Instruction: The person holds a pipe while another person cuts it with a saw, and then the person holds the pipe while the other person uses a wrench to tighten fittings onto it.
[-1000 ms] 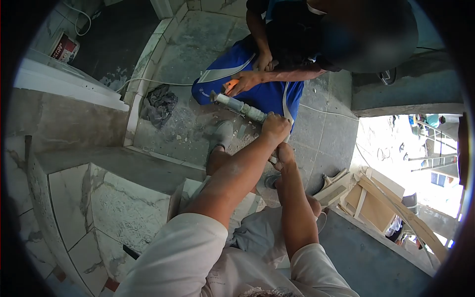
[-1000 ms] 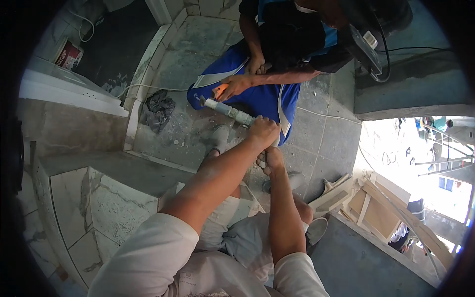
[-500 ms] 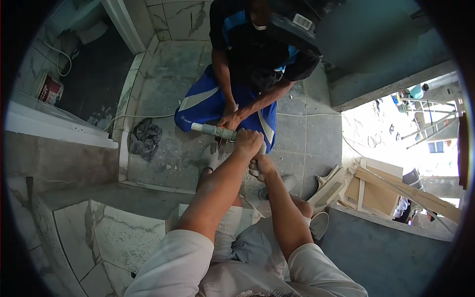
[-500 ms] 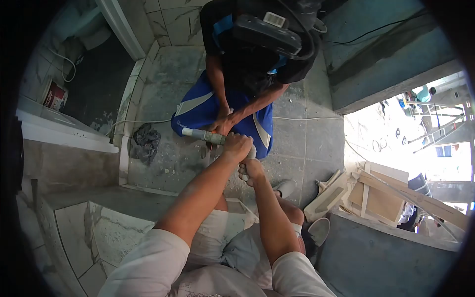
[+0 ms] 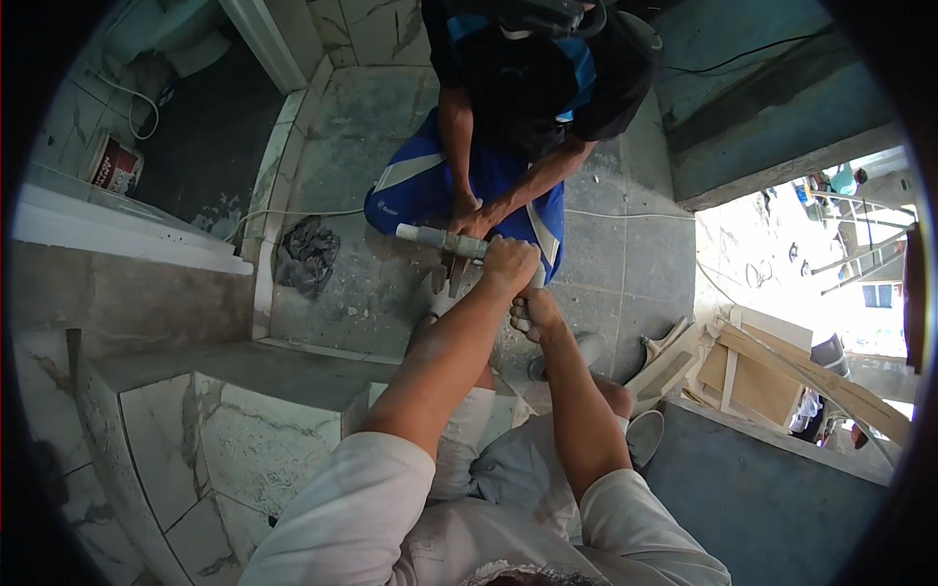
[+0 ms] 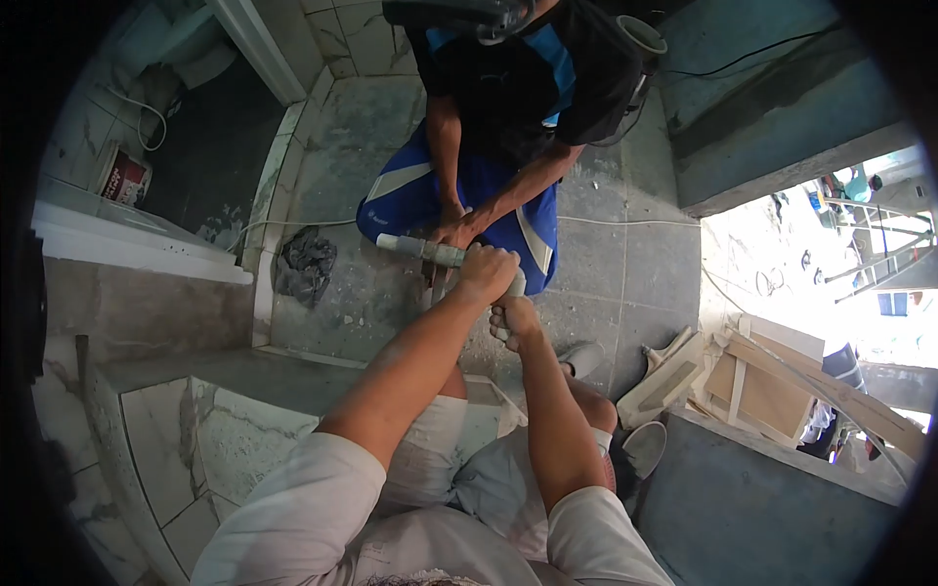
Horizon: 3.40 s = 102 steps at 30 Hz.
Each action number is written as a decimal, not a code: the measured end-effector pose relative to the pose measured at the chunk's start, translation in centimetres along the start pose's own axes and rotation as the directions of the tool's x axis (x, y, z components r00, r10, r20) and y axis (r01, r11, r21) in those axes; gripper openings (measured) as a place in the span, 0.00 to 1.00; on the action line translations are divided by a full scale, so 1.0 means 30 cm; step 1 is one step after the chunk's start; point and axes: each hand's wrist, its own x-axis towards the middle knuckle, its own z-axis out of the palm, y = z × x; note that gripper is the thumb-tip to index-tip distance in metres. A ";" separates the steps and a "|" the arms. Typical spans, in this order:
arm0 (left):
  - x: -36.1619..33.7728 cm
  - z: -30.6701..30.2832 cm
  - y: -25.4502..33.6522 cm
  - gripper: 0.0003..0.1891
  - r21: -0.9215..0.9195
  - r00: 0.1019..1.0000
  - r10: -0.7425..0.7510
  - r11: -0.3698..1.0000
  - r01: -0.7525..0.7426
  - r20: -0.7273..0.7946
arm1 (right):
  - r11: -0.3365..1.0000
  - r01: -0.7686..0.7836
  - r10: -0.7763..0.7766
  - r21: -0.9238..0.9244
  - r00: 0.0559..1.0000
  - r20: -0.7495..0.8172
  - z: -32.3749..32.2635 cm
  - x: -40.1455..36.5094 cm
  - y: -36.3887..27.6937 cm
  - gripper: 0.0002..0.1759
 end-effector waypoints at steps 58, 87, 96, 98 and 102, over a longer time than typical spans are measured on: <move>-0.200 0.122 0.098 0.25 -0.815 0.790 -0.321 0.083 0.573 0.523 | 0.116 0.146 -0.173 -0.982 0.977 0.125 -0.016 0.144 -0.191 0.45; -0.160 0.222 0.092 0.20 -0.638 0.732 -0.440 0.370 0.675 0.520 | -0.418 0.438 0.030 -0.796 0.882 0.470 0.138 0.377 -0.196 0.17; -0.179 0.195 0.075 0.21 -0.603 0.631 -0.598 0.287 0.744 0.494 | 0.027 0.651 0.369 -0.758 0.699 0.613 0.164 0.570 -0.176 0.11; -0.175 0.195 0.071 0.20 -0.613 0.635 -0.614 0.292 0.734 0.468 | -0.121 0.540 0.022 -0.833 0.840 0.542 0.159 0.469 -0.142 0.13; -0.169 0.254 0.045 0.18 -0.562 0.728 -0.552 0.476 0.676 0.408 | -0.060 0.498 -0.268 -0.865 0.827 0.495 0.118 0.455 -0.089 0.16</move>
